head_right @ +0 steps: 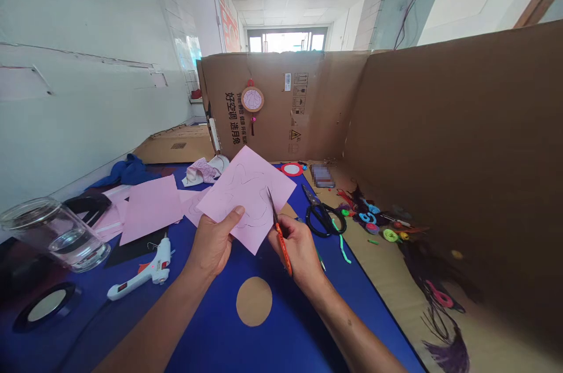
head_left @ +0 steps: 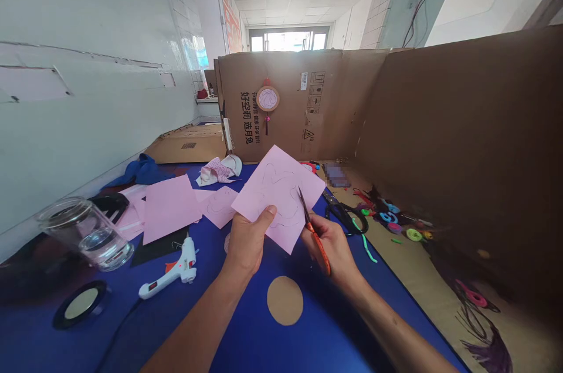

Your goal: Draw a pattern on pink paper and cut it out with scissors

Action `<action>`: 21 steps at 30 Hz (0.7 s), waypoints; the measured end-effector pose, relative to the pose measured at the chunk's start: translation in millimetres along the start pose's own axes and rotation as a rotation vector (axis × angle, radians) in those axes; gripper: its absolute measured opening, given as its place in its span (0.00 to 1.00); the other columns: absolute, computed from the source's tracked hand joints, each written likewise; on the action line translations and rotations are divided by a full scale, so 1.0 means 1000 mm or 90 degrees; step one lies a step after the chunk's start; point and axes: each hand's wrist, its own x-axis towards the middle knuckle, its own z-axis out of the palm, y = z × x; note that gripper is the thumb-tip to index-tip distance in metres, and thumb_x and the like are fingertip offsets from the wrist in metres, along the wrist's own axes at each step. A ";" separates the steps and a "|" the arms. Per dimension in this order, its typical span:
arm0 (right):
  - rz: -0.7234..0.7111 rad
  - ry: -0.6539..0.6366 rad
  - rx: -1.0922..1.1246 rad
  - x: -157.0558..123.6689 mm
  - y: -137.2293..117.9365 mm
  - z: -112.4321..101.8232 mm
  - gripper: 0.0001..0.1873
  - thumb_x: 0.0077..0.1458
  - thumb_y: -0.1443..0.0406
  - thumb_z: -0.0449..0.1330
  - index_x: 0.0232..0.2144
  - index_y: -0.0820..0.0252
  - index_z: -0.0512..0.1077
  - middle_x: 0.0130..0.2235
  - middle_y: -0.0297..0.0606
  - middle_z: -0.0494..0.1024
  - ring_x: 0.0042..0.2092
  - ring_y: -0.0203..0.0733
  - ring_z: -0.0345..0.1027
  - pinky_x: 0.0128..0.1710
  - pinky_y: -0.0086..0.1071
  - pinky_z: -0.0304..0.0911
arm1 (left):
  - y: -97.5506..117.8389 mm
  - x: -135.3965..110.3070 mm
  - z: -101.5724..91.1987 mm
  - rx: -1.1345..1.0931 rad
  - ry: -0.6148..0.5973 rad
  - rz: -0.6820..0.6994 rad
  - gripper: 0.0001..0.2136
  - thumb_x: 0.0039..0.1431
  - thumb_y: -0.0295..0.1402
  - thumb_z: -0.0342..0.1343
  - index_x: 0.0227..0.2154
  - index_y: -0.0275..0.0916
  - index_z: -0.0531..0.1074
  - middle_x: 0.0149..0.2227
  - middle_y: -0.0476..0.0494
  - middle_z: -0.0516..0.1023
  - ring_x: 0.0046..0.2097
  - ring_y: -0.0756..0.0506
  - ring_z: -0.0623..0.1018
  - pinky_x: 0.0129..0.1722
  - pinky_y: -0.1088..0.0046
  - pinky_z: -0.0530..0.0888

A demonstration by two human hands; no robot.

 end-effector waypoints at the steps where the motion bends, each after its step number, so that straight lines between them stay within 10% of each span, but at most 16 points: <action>1: 0.002 -0.001 0.002 0.000 0.000 0.000 0.11 0.52 0.57 0.61 0.24 0.55 0.67 0.21 0.26 0.61 0.22 0.34 0.53 0.22 0.30 0.49 | 0.000 0.000 0.000 -0.002 -0.002 0.001 0.37 0.44 0.38 0.82 0.60 0.39 0.81 0.57 0.34 0.87 0.61 0.31 0.83 0.66 0.49 0.76; 21: -0.008 -0.004 0.007 0.000 0.000 0.001 0.11 0.52 0.58 0.61 0.24 0.55 0.66 0.22 0.27 0.62 0.23 0.33 0.52 0.23 0.29 0.49 | 0.000 0.000 0.001 -0.014 0.009 -0.006 0.37 0.45 0.33 0.81 0.60 0.41 0.80 0.56 0.35 0.87 0.62 0.32 0.83 0.66 0.51 0.76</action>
